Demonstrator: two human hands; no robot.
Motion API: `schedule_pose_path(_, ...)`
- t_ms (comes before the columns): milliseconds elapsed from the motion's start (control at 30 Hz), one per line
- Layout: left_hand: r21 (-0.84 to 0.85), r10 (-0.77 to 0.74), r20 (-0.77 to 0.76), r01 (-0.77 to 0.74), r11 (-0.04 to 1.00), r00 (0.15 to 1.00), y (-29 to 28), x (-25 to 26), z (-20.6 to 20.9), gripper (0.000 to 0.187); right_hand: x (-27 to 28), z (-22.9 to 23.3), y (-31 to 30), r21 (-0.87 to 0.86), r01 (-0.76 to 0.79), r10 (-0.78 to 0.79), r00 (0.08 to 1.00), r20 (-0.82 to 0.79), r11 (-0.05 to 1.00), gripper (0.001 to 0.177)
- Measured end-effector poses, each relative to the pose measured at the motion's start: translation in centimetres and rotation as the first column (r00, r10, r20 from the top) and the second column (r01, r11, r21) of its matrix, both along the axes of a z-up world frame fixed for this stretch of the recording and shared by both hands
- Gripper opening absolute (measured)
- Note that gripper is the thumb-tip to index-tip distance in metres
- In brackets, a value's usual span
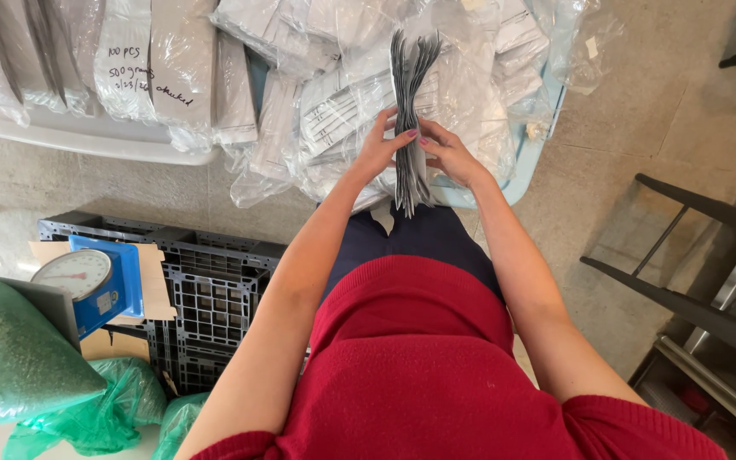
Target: Inspecting and counting a stack of flat-packed coffee bags
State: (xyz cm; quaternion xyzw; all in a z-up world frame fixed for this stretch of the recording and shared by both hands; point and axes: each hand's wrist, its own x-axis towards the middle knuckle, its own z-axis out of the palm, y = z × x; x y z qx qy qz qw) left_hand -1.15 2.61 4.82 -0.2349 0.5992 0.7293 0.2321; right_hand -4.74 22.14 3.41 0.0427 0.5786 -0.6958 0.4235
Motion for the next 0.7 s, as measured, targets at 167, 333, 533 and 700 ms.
schedule_pose_path(167, -0.001, 0.013, -0.009, -0.013, 1.0, 1.0, -0.1, 0.2, -0.3, 0.084, 0.7, -3.1, 0.2, -0.015, 0.042, -0.042, 0.998, 0.048, 0.999, 0.036)
schedule_pose_path(333, -0.003, 0.023, -0.037, -0.023, 1.0, 0.999, -0.4, 0.6, -2.5, 0.082, 0.4, 1.3, -0.4, 0.138, 0.077, -0.026, 0.939, -0.342, 0.987, 0.053)
schedule_pose_path(533, 0.008, 0.033, -0.058, -0.032, 0.999, 0.998, -0.4, 0.9, -1.7, 0.08, 1.0, -0.3, -1.2, 0.001, 0.235, -0.201, 0.835, -0.512, 0.972, 0.059)
schedule_pose_path(700, 0.02, 0.049, -0.071, -0.048, 0.999, 0.996, 0.0, 0.9, -1.9, 0.08, 0.5, -0.1, -1.7, 0.122, 0.31, -0.164, 0.749, -0.642, 0.943, 0.052)
